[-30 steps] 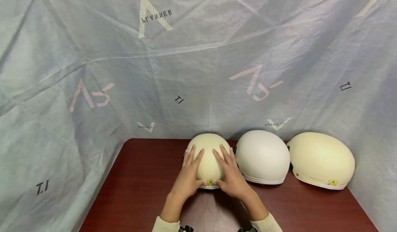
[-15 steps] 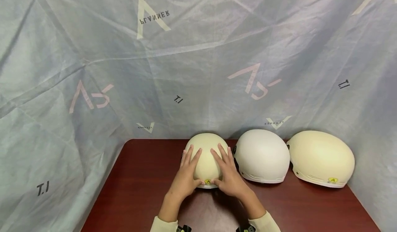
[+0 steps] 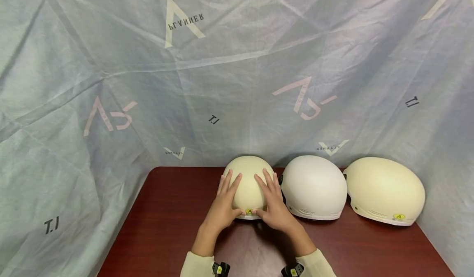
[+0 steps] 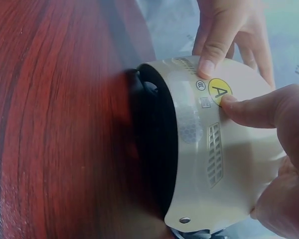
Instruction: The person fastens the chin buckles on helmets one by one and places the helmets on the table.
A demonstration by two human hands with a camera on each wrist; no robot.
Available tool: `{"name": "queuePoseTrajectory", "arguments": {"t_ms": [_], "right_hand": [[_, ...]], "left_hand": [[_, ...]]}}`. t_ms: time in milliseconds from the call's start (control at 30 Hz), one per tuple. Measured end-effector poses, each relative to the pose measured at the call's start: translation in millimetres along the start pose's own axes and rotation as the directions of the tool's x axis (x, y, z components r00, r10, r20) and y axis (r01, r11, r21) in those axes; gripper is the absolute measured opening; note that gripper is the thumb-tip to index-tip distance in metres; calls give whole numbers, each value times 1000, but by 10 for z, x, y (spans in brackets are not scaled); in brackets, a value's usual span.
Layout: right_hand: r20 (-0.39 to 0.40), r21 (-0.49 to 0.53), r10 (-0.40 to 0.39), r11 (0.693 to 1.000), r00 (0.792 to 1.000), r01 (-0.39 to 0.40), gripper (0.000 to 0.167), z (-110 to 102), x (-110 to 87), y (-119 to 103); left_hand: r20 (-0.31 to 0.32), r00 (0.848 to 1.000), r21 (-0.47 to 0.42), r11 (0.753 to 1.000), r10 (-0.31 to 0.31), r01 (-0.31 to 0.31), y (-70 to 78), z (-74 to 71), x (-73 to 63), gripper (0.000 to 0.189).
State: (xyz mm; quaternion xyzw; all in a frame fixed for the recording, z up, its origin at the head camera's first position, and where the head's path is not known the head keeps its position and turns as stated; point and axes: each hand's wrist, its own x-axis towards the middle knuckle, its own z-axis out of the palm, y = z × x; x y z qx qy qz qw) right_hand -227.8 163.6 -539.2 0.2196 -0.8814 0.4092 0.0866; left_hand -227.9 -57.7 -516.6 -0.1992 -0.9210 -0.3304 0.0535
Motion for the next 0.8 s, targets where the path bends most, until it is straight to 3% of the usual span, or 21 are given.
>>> {"name": "queuePoseTrajectory", "arguments": {"t_ms": [300,500,667,800], "right_hand": [[-10,6,20,1000,1000,-20,114,9,-18,-1],[-33,-12,47,999,998,-48,111,62,-96,1],[-58,-50,59,997,997,-62,107,117,-160,-15],[-88,-149,63,986,994,-76,104,141,-236,-42]], "left_hand": [[-12,1000,-2,1000,-7,7,4,15,8,122],[-23,999,83,996,-34,36,68,55,-32,117],[-89,996,169,985,-5,20,74,122,-117,111],[-155,986,252,968,55,-14,44,219,-210,104]]}}
